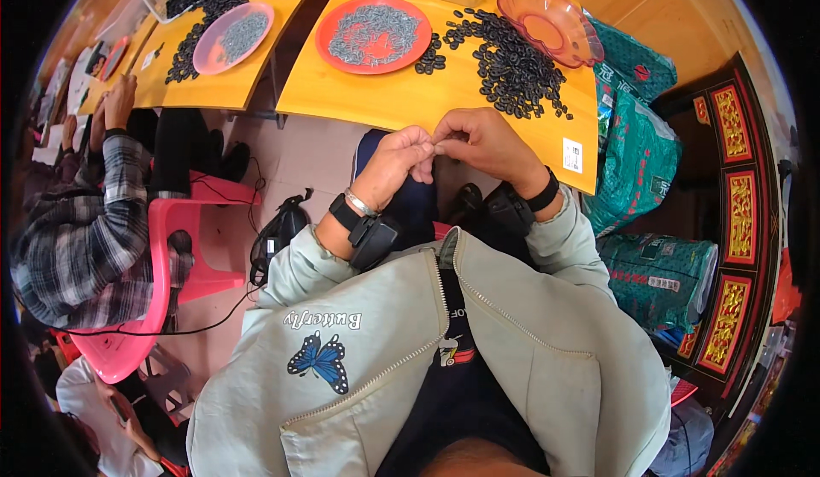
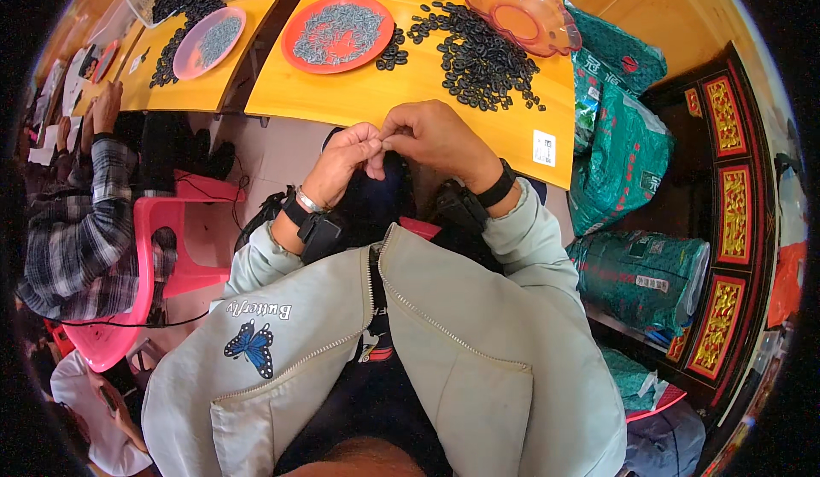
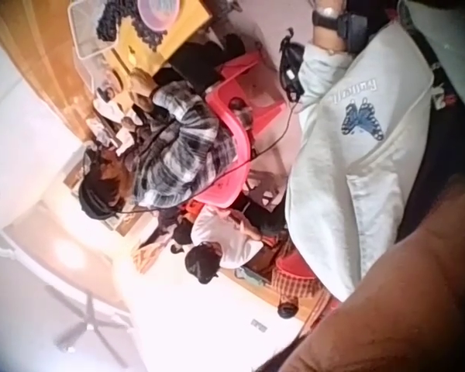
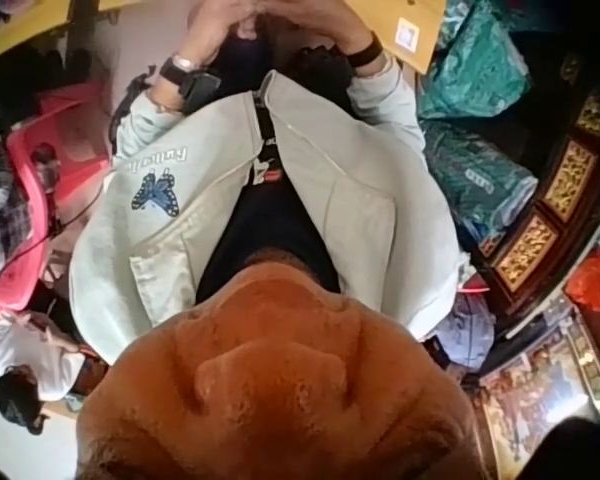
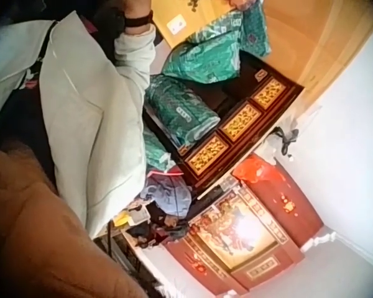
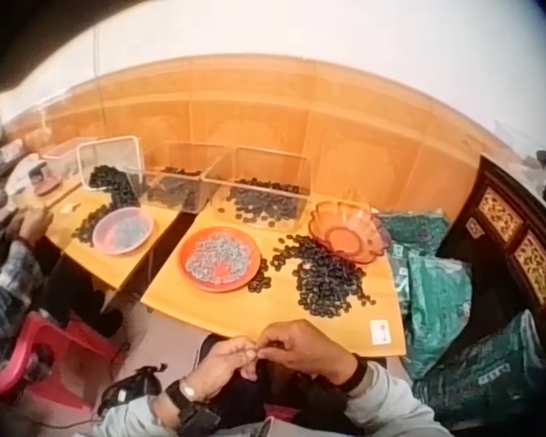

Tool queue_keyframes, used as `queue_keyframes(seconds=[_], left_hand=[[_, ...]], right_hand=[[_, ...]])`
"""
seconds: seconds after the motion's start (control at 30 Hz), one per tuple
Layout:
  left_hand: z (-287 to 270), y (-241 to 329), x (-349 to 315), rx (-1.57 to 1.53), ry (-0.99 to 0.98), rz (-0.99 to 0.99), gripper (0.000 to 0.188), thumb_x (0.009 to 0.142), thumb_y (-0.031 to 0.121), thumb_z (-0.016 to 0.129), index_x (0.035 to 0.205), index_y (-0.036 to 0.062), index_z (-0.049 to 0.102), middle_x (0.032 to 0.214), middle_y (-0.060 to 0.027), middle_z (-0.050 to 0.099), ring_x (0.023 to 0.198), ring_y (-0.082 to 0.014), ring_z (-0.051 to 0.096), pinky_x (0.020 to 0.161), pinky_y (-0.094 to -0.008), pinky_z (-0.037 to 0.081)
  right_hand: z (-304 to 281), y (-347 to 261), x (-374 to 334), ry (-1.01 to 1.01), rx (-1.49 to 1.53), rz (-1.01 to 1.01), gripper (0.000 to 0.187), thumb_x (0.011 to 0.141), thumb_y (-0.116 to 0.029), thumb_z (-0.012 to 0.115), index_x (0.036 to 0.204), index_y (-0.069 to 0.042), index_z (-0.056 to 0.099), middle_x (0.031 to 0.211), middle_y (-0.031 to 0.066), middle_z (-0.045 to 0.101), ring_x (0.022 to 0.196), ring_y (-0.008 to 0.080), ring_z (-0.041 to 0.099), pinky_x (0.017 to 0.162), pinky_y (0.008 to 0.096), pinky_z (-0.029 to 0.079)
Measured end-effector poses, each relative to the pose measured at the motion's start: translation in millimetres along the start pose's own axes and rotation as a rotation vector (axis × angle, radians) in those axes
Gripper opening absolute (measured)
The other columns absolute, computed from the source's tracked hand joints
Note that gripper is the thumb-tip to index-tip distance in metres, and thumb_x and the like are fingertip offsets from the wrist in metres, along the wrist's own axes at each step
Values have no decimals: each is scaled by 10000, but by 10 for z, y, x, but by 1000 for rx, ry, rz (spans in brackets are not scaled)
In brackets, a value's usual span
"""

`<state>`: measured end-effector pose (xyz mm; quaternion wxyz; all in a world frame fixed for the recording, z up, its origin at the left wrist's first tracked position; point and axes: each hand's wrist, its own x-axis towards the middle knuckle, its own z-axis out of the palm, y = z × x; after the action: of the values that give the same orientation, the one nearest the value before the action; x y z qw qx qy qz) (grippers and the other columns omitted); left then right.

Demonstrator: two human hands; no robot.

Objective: Manually sorting small black items from a pile and placing them into a small dish.

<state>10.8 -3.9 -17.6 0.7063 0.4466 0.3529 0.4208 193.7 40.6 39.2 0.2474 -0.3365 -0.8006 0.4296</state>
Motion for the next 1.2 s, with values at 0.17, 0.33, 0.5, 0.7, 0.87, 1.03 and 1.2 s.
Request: queue_keyframes(seconds=[0.17,0.33,0.5,0.7,0.87,1.03,1.2], left_hand=[[4,-2,-13,-13,-50,-66,127,915,157,485,855,54,529,708,-18,549,624,-116,546,618,-236,466],[37,-8,-11,-95,-34,-48,131,900,146,493,823,50,537,664,-34,562,571,-131,562,545,-223,433],[69,49,-22,-156,36,-12,118,895,143,501,826,52,532,676,-34,557,564,-135,558,545,-225,430],[45,93,-30,-192,78,45,131,896,164,506,840,45,514,678,-36,545,604,-136,550,594,-235,439],[59,97,-42,-159,103,56,120,886,158,510,840,47,512,671,-35,546,603,-142,559,586,-233,444],[38,113,-32,-178,143,84,114,883,153,510,843,47,504,674,-39,543,598,-144,557,584,-232,443],[18,102,-21,-196,154,76,79,882,123,497,853,54,523,688,-28,555,590,-135,556,572,-228,424]], right_hand=[[-70,-53,4,-87,-100,-32,125,731,-123,667,814,-32,652,716,111,636,649,218,620,604,286,470],[-113,-47,1,-124,-54,-39,108,738,-88,659,823,-22,650,727,87,636,655,170,604,607,268,463],[-354,72,134,-35,-234,-32,96,762,-75,636,829,-6,648,759,73,648,699,155,621,627,264,474],[-910,652,371,162,-862,199,149,696,-182,653,810,-86,657,788,124,641,735,311,612,634,394,479],[-884,939,659,142,-897,173,136,712,-154,628,818,-69,647,749,133,641,710,316,618,626,404,480],[-940,979,667,340,-750,85,141,729,-133,608,850,-97,671,805,125,652,769,328,615,660,407,485],[-1008,745,323,181,-577,112,120,734,-126,647,811,-34,662,682,91,634,591,196,600,580,293,461]])
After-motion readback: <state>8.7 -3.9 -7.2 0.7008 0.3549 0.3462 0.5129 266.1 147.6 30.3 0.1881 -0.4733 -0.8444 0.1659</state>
